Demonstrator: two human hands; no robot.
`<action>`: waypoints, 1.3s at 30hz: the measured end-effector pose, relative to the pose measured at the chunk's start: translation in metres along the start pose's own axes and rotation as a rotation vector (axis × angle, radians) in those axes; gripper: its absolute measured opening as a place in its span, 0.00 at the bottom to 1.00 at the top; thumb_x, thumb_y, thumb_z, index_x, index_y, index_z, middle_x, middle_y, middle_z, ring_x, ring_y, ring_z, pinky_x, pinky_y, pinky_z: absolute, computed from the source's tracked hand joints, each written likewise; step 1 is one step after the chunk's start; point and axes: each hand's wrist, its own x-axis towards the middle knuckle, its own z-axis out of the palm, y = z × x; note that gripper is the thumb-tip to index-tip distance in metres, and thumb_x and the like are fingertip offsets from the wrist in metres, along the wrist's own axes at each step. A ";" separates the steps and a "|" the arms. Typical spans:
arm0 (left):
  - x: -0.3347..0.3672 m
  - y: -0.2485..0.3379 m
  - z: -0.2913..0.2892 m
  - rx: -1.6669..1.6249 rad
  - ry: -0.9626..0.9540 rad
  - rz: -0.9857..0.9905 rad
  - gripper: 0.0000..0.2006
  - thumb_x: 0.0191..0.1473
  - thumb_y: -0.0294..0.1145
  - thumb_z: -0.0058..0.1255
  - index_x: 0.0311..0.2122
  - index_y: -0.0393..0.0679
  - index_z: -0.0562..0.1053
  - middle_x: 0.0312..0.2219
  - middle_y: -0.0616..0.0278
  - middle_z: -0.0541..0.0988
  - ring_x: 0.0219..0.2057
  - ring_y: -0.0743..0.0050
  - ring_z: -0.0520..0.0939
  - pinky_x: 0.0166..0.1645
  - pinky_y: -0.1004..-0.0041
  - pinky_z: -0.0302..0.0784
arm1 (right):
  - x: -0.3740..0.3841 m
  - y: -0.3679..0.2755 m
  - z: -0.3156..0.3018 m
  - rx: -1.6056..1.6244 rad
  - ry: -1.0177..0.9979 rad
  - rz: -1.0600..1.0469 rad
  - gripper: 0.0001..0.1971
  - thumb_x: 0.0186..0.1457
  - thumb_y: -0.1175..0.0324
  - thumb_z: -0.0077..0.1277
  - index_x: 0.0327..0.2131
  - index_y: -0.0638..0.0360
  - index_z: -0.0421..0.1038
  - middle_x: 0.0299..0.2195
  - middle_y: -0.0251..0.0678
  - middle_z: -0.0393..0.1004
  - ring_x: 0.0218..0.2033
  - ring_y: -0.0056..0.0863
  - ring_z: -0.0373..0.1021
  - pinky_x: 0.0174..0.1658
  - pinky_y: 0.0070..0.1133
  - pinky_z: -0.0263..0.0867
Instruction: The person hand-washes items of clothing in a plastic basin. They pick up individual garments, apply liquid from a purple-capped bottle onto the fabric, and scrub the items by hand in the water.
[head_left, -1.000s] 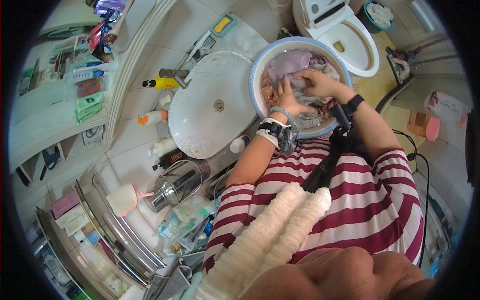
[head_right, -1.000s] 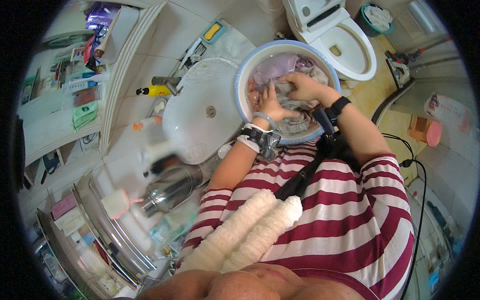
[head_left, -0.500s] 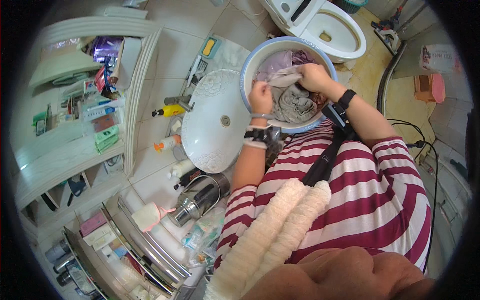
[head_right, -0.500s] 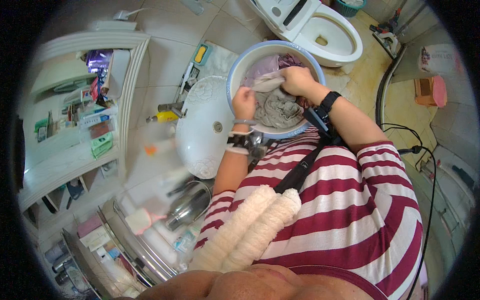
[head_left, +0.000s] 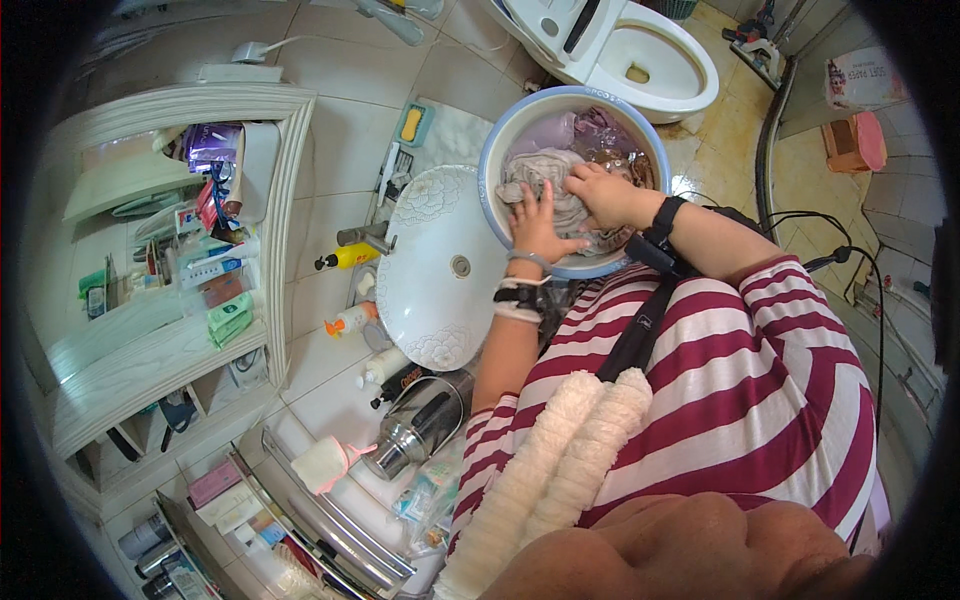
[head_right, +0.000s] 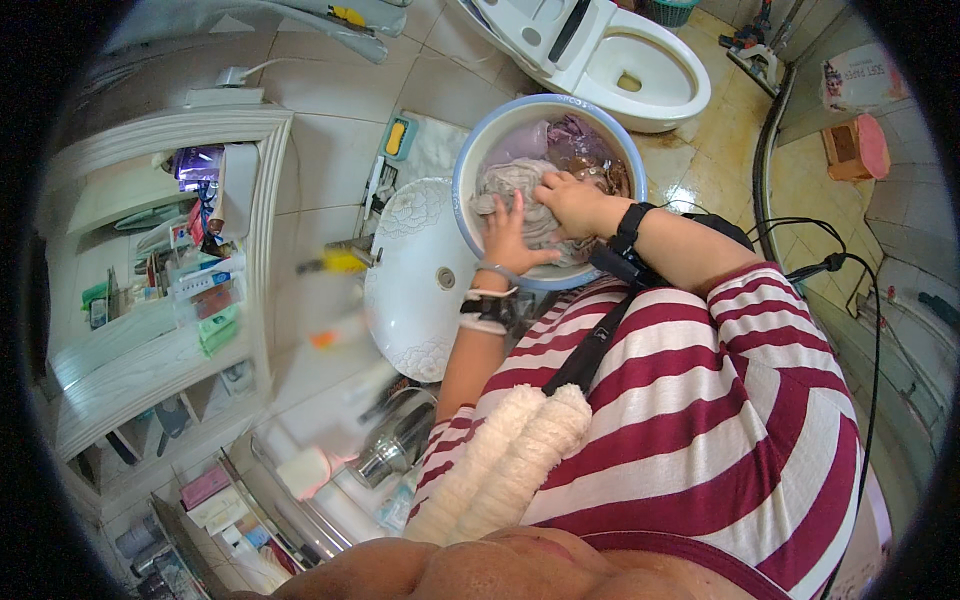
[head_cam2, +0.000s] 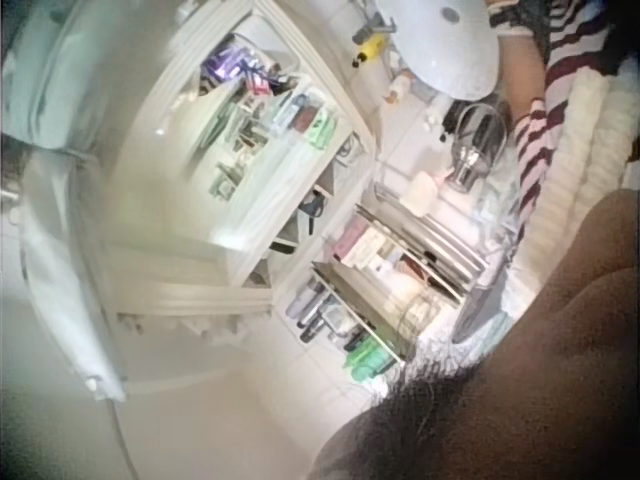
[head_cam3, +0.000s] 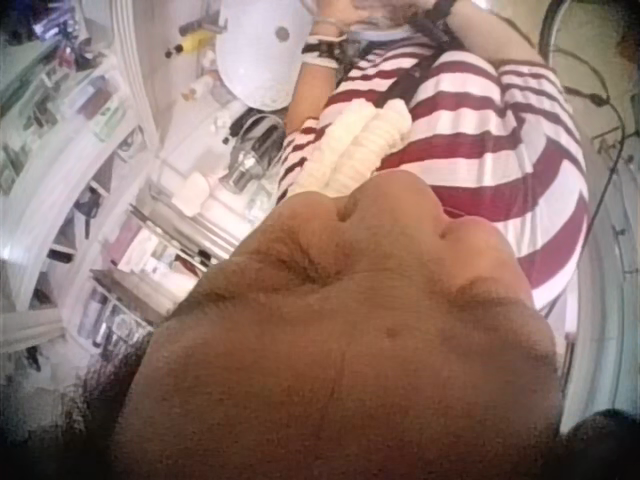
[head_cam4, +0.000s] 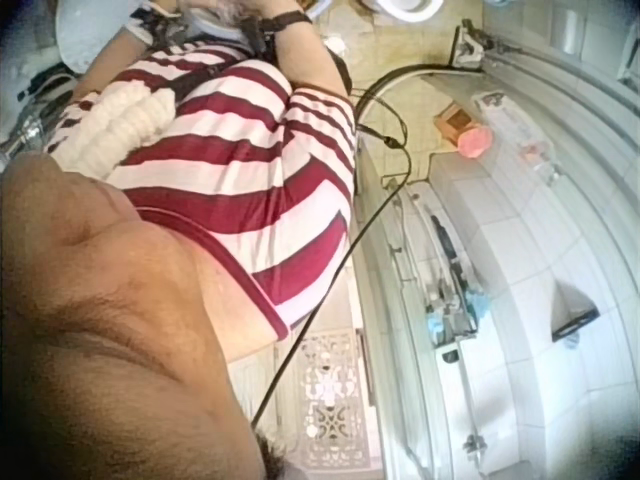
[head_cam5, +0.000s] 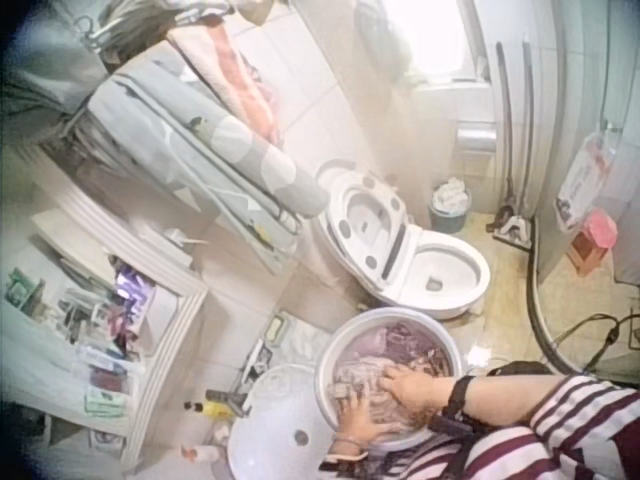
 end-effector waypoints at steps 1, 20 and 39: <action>0.005 0.004 0.005 0.032 -0.036 -0.005 0.62 0.23 0.52 0.68 0.63 0.48 0.42 0.60 0.36 0.40 0.58 0.32 0.51 0.61 0.53 0.48 | 0.000 0.006 0.002 -0.045 -0.021 0.022 0.39 0.29 0.62 0.65 0.50 0.52 0.60 0.47 0.41 0.59 0.52 0.42 0.57 0.49 0.45 0.58; 0.071 -0.007 0.009 0.269 -0.410 -0.086 0.71 0.13 0.53 0.72 0.63 0.51 0.36 0.58 0.46 0.55 0.58 0.49 0.59 0.60 0.59 0.56 | 0.089 0.029 0.025 -0.217 -0.463 0.350 0.57 0.16 0.60 0.72 0.57 0.53 0.52 0.56 0.45 0.52 0.53 0.46 0.59 0.47 0.36 0.64; 0.090 -0.060 0.075 0.479 -0.285 -0.045 0.63 0.25 0.48 0.68 0.63 0.54 0.37 0.62 0.58 0.45 0.62 0.54 0.49 0.61 0.61 0.53 | 0.074 0.022 0.051 -0.179 0.014 0.248 0.18 0.43 0.69 0.52 0.42 0.55 0.68 0.37 0.42 0.73 0.43 0.39 0.69 0.41 0.30 0.66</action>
